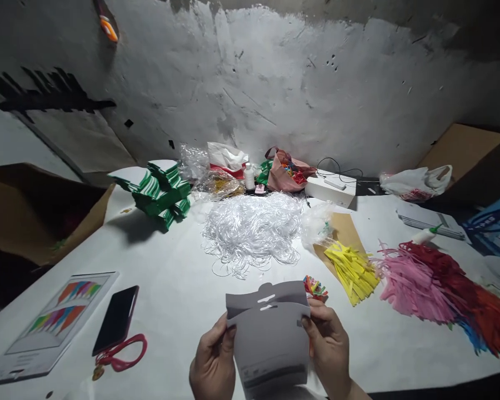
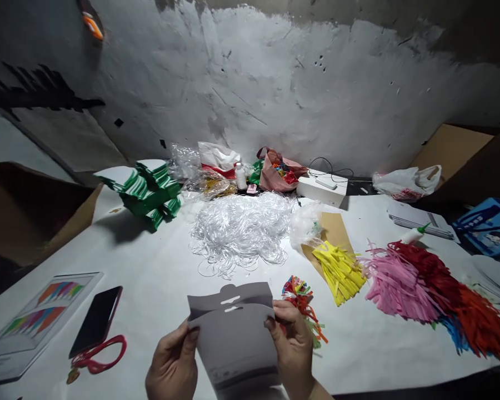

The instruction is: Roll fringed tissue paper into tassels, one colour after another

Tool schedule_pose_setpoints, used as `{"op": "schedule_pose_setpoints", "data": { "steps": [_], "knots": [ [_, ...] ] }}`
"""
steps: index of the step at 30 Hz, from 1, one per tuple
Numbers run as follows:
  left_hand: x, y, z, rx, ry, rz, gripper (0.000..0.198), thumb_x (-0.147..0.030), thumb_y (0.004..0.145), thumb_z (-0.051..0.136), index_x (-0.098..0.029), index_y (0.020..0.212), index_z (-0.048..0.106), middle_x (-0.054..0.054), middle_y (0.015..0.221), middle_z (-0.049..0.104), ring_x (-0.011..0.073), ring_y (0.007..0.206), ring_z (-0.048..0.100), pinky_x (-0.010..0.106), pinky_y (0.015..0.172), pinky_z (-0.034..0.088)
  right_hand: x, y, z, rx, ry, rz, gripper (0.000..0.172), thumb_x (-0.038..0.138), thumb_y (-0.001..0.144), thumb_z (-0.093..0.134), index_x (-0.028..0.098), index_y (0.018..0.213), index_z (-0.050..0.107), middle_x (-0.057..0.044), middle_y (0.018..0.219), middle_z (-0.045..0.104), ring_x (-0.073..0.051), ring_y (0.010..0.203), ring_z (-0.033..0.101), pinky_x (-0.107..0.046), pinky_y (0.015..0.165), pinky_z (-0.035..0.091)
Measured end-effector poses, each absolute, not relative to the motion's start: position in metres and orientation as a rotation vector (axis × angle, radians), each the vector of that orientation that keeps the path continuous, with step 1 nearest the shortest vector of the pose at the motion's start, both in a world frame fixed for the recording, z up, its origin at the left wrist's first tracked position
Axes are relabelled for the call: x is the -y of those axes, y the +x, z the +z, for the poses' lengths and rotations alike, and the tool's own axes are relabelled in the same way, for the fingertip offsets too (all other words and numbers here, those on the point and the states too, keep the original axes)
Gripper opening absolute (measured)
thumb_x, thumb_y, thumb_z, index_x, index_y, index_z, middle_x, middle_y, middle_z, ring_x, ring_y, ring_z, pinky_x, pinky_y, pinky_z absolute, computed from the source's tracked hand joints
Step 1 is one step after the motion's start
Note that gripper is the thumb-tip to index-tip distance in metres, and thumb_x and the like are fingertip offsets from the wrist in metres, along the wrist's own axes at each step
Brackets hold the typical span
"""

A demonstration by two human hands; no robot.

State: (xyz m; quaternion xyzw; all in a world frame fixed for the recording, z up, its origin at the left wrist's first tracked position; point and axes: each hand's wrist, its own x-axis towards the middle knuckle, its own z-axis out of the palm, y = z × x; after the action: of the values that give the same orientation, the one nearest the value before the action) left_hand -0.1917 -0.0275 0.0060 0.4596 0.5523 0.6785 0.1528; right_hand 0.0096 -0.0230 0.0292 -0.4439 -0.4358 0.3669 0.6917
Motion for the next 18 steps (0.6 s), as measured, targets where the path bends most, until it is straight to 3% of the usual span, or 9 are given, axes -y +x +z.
{"op": "schedule_pose_setpoints", "data": {
  "steps": [3,6,10,14,18],
  "knots": [
    [0.027,-0.192,0.016,-1.515,1.323,1.946,0.011,-0.03,0.084,0.076,-0.025,0.094,0.074,-0.001,0.104,0.08,0.014,0.094,0.076,0.018,0.09,0.057,0.02,0.008,0.044,0.812,-0.881,1.041,0.015,0.024,0.078,0.083,0.021,0.075,0.068,-0.007,0.101,0.075,-0.022,0.092,0.073,-0.033,0.079,0.06],
    [0.027,-0.192,0.024,-1.424,1.262,1.953,0.011,-0.033,0.082,0.078,-0.024,0.085,0.072,-0.002,0.103,0.08,0.014,0.095,0.075,0.018,0.088,0.058,0.02,0.01,0.052,0.747,-0.845,1.125,0.019,0.024,0.075,0.085,0.02,0.069,0.067,-0.005,0.098,0.075,-0.021,0.087,0.073,-0.032,0.075,0.061],
    [0.026,-0.191,0.025,-1.418,1.004,1.915,0.025,-0.042,0.074,0.084,-0.023,0.077,0.068,0.0,0.099,0.08,0.0142,0.096,0.073,0.017,0.086,0.057,0.023,0.015,0.055,0.884,-0.908,1.002,0.012,0.023,0.077,0.083,0.022,0.079,0.072,-0.005,0.097,0.075,-0.021,0.09,0.073,-0.029,0.077,0.06],
    [0.026,-0.191,0.021,-1.538,0.871,1.889,0.038,-0.051,0.065,0.087,-0.021,0.072,0.066,0.003,0.099,0.079,0.0205,0.096,0.073,0.026,0.087,0.06,0.025,0.017,0.06,1.043,-0.985,0.818,0.018,0.018,0.08,0.08,0.026,0.096,0.075,-0.003,0.095,0.076,-0.018,0.089,0.072,-0.025,0.08,0.06],
    [0.024,-0.191,0.02,-1.615,0.766,1.844,0.041,-0.053,0.061,0.087,-0.021,0.074,0.066,0.004,0.1,0.078,0.0243,0.098,0.071,0.033,0.089,0.06,0.025,0.016,0.067,1.159,-0.999,0.704,0.015,0.014,0.082,0.077,0.026,0.091,0.077,-0.004,0.095,0.077,-0.019,0.089,0.073,-0.028,0.081,0.059]
  ]
}}
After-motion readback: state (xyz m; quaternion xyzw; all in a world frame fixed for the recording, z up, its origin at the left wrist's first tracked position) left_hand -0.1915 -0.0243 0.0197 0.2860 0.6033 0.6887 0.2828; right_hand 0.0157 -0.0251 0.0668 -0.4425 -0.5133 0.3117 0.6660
